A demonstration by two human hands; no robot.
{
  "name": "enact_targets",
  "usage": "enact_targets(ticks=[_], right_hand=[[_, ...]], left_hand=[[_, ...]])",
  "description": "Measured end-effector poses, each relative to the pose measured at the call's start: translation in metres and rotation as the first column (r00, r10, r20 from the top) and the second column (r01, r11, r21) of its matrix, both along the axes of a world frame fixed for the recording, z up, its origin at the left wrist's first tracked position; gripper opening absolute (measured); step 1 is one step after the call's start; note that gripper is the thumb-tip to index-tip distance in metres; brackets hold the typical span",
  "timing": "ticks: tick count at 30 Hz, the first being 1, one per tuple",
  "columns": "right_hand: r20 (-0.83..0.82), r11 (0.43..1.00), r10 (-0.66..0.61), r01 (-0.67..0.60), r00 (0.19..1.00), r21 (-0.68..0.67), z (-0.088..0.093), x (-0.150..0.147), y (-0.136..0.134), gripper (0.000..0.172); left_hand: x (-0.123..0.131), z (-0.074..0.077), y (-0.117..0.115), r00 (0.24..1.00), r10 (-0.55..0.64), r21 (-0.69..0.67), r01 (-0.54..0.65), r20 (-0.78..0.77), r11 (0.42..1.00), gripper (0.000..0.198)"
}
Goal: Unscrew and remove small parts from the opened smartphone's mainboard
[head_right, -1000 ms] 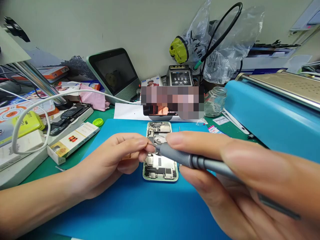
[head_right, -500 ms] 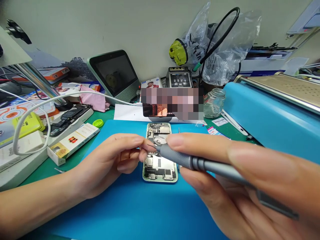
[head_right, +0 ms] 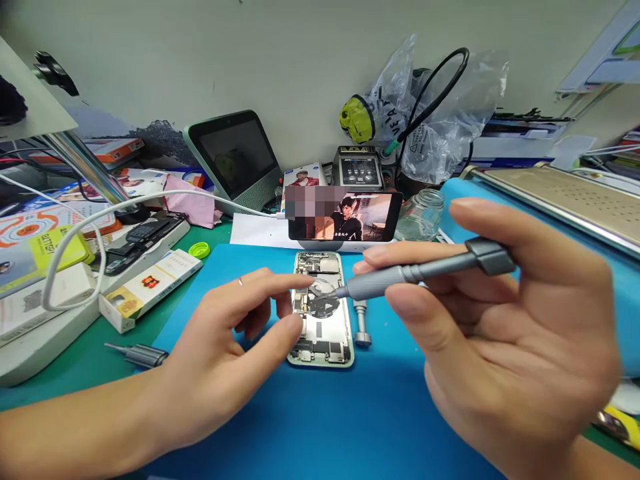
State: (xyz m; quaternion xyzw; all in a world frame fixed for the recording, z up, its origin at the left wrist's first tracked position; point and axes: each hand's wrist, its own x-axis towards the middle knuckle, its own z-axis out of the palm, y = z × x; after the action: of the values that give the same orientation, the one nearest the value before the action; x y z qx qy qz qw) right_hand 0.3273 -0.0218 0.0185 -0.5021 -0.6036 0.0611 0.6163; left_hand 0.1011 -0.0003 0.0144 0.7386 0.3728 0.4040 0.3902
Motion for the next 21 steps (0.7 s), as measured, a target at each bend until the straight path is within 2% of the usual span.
enact_targets(ticks=[5, 11, 21], right_hand=[[-0.072, 0.995, 0.06, -0.066, 0.996, -0.076, 0.0067, -0.0076, 0.0001, 0.052], [-0.113, 0.986, 0.127, -0.137, 0.986, -0.094, 0.0077, -0.0088, -0.0002, 0.048], [-0.096, 0.984, 0.146, -0.155, 0.985, -0.088, 0.0034, -0.0077, 0.001, 0.049]], left_hand=[[0.0, -0.0064, -0.0004, 0.997, -0.042, 0.107, 0.049, -0.071, 0.993, 0.029], [0.0003, -0.0056, 0.0023, 0.995, -0.092, 0.119, 0.096, -0.04, 0.988, 0.023], [-0.0007, -0.0047, 0.0032, 0.991, -0.099, 0.125, 0.11, -0.088, 0.986, 0.022]])
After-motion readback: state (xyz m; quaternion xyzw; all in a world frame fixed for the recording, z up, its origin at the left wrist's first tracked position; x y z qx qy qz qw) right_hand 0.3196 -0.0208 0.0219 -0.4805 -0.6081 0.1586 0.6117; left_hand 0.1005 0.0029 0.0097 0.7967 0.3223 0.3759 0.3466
